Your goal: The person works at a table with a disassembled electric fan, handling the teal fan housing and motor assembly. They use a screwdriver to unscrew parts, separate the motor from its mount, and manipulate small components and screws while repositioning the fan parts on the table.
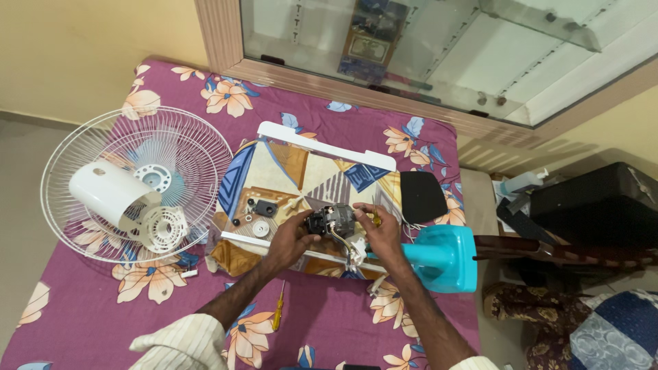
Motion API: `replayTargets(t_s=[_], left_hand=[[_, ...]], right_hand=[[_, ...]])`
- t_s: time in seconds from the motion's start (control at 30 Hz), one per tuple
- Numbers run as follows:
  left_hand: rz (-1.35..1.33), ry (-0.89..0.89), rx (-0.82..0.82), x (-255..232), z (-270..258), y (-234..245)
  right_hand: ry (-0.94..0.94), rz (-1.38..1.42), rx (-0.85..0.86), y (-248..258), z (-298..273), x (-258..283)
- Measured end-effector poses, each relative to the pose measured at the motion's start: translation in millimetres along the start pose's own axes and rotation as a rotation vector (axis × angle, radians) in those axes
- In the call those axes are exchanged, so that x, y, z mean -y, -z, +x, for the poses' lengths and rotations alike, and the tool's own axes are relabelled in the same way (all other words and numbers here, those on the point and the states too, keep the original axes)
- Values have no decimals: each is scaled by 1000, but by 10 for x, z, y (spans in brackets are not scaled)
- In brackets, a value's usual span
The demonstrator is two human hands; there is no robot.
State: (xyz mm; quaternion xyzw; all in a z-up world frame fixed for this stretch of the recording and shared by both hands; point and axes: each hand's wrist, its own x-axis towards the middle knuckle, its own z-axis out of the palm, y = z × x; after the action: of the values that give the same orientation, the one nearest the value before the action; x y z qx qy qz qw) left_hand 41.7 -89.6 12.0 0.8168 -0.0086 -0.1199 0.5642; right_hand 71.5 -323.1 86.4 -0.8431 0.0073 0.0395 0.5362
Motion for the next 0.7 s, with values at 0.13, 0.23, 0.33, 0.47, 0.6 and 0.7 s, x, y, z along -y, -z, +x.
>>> replayTargets(t_s=[0.13,0.23,0.33,0.47,0.6,0.7], left_hand=[[-49,-44,-15,-43,-38,17],[-82,-94,-36,-66,-71,32],[-148,-67,-24,-90,-105,32],[-97,-23,-15,-98,-103,25],[-107,-11,-27,11,-79,-18],[-124,4,-17,152,-54,-28]], right_hand=[[-40,60,69,83,-22,-38],[-29,57,102,136,-63,-99],[-68,44,104,144,-123,-128],[-30,44,104,145,-190,-58],[-33,50,131,151,-258,5],[-65,50,133,167,-313,-37]])
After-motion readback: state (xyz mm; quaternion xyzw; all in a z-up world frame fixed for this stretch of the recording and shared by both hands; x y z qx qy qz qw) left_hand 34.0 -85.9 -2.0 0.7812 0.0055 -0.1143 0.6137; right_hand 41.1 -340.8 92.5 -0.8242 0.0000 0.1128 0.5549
